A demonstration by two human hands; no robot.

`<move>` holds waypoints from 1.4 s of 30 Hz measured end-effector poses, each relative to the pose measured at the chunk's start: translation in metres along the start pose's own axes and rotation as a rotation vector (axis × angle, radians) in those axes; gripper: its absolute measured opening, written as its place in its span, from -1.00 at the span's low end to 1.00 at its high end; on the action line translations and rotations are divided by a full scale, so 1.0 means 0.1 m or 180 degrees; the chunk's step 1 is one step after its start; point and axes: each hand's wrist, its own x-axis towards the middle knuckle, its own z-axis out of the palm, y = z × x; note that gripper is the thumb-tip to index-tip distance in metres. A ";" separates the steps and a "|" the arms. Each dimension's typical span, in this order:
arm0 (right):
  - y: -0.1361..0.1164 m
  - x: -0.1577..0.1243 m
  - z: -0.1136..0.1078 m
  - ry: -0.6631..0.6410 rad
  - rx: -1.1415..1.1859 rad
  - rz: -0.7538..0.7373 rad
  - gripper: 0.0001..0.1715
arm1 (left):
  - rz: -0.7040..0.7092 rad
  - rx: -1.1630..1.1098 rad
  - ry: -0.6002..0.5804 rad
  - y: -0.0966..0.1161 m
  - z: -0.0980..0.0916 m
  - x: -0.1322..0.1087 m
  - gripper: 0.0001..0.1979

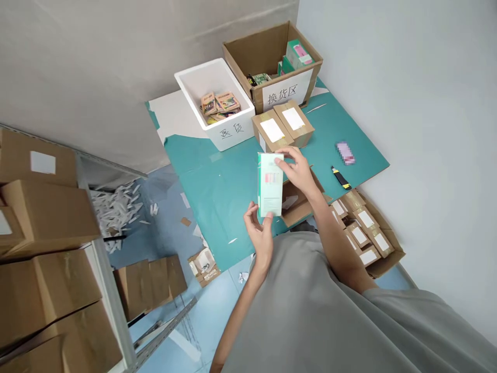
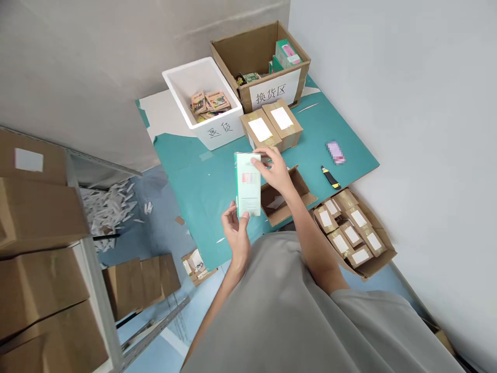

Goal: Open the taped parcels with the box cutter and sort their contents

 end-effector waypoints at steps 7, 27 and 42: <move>0.28 -0.02 -0.04 0.0108 0.0789 0.0602 -0.47 | 0.0490 0.0299 -0.0117 0.17 0.00 -0.09 -0.65; 0.81 0.85 -0.58 -0.0300 0.0292 0.0479 -0.31 | -0.1587 -0.0893 -0.0005 0.11 1.27 0.32 -0.19; 1.12 1.65 -1.42 -0.0894 0.1491 0.1056 0.01 | -0.0850 -0.0543 -0.0110 0.13 2.77 2.09 -0.31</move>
